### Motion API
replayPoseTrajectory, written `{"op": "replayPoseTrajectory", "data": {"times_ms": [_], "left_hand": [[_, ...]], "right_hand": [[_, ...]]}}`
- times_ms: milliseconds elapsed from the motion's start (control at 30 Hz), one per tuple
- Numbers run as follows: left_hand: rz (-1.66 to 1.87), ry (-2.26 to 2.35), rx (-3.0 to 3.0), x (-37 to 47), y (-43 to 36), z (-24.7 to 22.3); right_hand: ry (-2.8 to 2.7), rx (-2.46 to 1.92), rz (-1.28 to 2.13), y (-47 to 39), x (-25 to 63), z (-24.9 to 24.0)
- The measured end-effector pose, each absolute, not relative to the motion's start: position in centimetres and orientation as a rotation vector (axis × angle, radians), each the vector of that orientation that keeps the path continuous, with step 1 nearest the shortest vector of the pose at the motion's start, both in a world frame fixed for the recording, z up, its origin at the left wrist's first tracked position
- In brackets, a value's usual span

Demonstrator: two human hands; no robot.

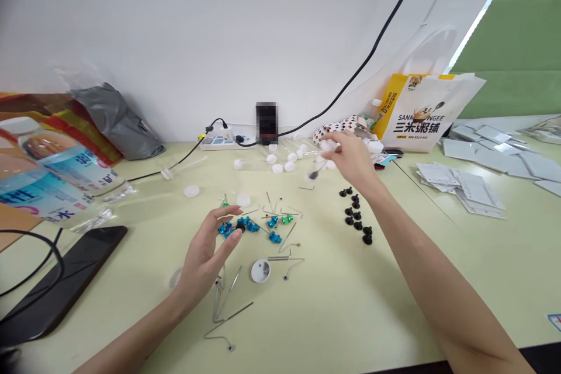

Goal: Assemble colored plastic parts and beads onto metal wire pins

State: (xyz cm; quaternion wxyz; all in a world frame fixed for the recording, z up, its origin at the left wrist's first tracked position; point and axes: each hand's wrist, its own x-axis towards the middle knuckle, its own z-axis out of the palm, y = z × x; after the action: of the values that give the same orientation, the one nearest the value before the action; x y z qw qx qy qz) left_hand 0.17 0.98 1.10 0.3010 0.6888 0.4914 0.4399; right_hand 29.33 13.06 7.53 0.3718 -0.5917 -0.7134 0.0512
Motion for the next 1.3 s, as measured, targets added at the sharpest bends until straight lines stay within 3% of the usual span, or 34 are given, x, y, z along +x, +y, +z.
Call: {"op": "replayPoseTrajectory", "data": {"times_ms": [133, 300, 933, 1300], "left_hand": [[1.117, 1.343, 1.932, 0.4, 0.7, 1.1], [1.120, 1.368, 2.028, 0.6, 0.4, 1.1], [1.025, 1.416, 2.047, 0.7, 1.1, 0.6], [0.998, 1.387, 2.117, 0.6, 1.3, 0.6]], "right_hand": [[-1.831, -1.728, -0.343, 15.2, 32.6, 5.9], [-1.771, -1.809, -0.448, 15.9, 34.7, 5.0], [-1.912, -1.667, -0.172, 18.0, 36.2, 3.6], [-1.895, -1.573, -0.208, 17.9, 36.2, 3.4]]}}
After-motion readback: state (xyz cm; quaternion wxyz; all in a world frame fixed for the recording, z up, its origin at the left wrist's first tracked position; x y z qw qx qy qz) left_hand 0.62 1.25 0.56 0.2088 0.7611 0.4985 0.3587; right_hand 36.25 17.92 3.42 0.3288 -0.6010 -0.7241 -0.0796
